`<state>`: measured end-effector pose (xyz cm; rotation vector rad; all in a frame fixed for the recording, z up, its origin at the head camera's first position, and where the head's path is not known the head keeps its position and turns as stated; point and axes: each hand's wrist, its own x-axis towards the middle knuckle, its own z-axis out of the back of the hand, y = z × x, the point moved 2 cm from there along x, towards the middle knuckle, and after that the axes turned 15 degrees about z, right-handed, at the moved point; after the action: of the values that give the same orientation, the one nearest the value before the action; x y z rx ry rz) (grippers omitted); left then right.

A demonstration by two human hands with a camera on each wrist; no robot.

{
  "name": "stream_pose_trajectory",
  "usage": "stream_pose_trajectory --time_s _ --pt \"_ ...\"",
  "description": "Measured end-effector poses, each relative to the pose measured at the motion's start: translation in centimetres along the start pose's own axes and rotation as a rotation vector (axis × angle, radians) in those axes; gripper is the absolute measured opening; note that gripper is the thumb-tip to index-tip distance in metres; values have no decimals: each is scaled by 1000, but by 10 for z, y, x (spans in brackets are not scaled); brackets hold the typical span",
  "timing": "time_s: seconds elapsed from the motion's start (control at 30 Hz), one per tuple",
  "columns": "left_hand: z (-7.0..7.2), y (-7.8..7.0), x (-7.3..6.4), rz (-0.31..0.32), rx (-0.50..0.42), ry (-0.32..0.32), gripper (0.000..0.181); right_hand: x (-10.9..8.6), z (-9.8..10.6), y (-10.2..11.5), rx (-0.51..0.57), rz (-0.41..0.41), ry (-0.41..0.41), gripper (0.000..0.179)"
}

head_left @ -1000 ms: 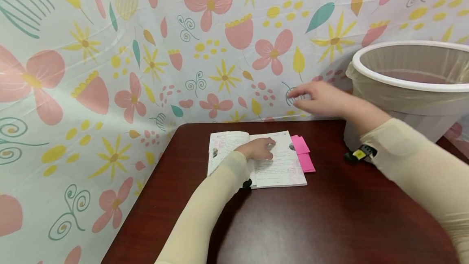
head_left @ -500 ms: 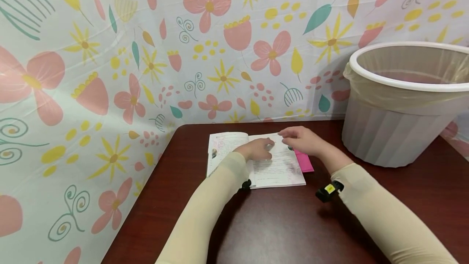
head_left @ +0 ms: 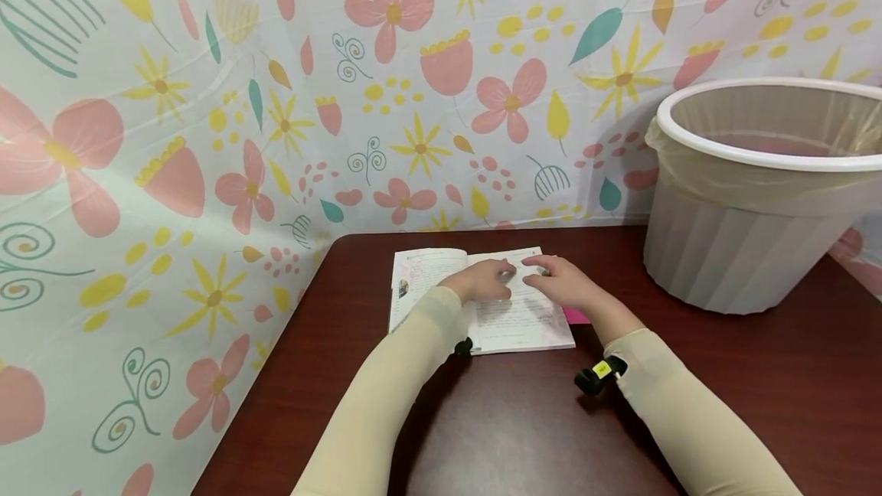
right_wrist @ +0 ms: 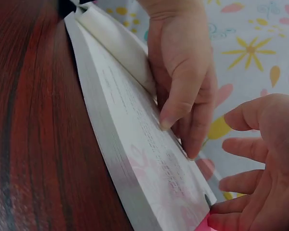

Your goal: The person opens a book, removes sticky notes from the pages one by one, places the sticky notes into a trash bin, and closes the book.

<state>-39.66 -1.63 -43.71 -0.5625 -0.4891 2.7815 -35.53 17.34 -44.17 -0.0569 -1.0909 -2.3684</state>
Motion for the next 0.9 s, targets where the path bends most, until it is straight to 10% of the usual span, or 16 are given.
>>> stream_pose_trajectory --time_s 0.9 --pt "1 -1 2 -12 3 5 62 -2 13 -15 713 -283 -339 53"
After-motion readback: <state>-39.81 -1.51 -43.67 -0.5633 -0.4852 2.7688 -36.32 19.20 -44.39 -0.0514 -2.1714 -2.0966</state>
